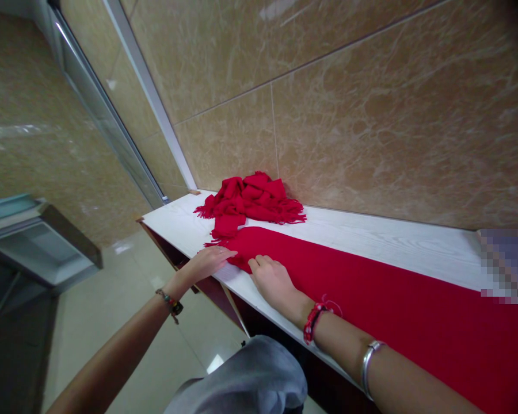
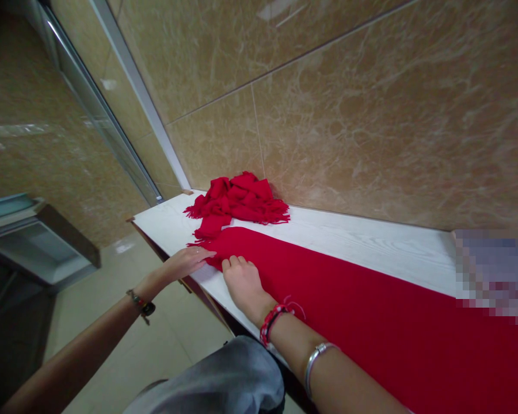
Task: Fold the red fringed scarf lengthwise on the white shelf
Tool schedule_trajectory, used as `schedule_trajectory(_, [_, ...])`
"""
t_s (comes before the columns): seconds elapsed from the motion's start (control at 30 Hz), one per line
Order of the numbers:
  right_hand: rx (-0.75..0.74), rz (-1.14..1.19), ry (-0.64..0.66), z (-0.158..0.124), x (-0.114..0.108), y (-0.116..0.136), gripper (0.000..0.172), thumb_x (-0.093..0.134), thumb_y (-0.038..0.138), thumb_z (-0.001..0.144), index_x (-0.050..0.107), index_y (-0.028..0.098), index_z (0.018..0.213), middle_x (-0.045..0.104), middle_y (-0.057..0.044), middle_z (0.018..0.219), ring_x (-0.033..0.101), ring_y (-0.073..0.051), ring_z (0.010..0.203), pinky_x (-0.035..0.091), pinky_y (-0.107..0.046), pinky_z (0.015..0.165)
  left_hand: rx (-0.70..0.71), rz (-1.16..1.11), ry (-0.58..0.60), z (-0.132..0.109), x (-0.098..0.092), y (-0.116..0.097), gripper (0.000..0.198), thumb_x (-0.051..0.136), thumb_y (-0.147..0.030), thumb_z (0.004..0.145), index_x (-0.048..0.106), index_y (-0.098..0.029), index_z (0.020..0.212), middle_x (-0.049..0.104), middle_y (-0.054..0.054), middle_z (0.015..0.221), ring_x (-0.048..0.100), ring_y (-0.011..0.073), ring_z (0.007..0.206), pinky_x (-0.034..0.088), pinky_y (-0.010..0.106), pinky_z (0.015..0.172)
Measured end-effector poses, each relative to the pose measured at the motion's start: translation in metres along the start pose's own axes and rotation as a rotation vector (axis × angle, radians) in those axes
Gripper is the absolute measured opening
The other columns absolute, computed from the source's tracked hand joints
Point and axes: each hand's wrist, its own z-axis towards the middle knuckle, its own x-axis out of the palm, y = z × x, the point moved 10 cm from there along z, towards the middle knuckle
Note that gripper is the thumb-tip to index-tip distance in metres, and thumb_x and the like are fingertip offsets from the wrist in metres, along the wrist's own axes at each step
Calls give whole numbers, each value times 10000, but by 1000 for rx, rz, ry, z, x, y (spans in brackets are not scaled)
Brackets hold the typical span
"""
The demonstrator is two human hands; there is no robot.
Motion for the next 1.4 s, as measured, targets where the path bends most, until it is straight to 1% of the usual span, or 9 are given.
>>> schedule_trajectory(0.2, [-25,33,61,22,14,12,228,402,56,832,587,110,955,608,-119,949,559,-206,890,450,-290,723,-78,-26,-128,-5,0,20,336,428,-101,817,513,-134,1141,659,68,897,611,160,843,496,311,781])
schedule_trajectory(0.33, [14,50,51,26,18,7,227,402,63,834,584,104,965,604,-119,947,557,-214,886,456,-293,712,-5,-31,-181,-9,6,28,273,403,-137,854,515,-109,1101,666,93,905,628,168,826,523,307,745])
schedule_trajectory(0.7, [-29,65,57,27,21,11,242,393,88,844,614,123,937,599,-117,944,541,-212,892,429,-296,729,102,73,-80,-14,0,16,361,388,-83,836,445,-149,1186,635,80,971,602,156,898,505,291,788])
schedule_trajectory(0.87, [-70,85,50,24,21,15,261,388,101,844,631,128,934,597,-128,979,515,-220,946,398,-321,800,109,77,-74,-20,7,20,315,364,-71,831,517,-136,1099,648,74,910,614,148,848,507,270,765])
schedule_trajectory(0.97, [-102,139,52,21,27,16,311,355,104,857,588,130,1061,562,-134,1115,475,-214,1050,341,-345,906,48,19,-27,-23,6,27,347,381,-58,790,544,-160,1079,649,54,912,617,134,801,507,245,732])
schedule_trajectory(1.1, [-147,185,74,19,38,19,363,301,148,888,493,126,1195,471,-132,1268,360,-196,1204,230,-377,1007,-22,-59,-2,-10,-9,24,432,392,-49,734,540,-172,1120,646,54,963,589,158,894,465,302,831])
schedule_trajectory(1.2, [-168,197,88,18,41,21,385,288,223,902,466,99,1220,442,-149,1295,339,-209,1225,211,-395,1019,-2,-101,6,14,-16,7,456,352,-50,764,502,-150,1182,548,85,1189,468,169,1120,359,330,964])
schedule_trajectory(1.3, [-174,197,100,16,39,22,413,305,267,896,446,81,1237,443,-161,1292,359,-223,1212,218,-402,1016,88,-171,119,33,0,-12,422,303,-114,856,444,-175,1248,390,64,1351,277,156,1270,216,344,1046])
schedule_trajectory(1.4, [-172,202,98,15,37,21,414,324,272,887,444,94,1240,445,-149,1294,351,-215,1218,221,-390,1017,54,-224,263,35,29,-7,405,250,-233,925,328,-260,1322,299,18,1404,200,158,1303,167,390,1051])
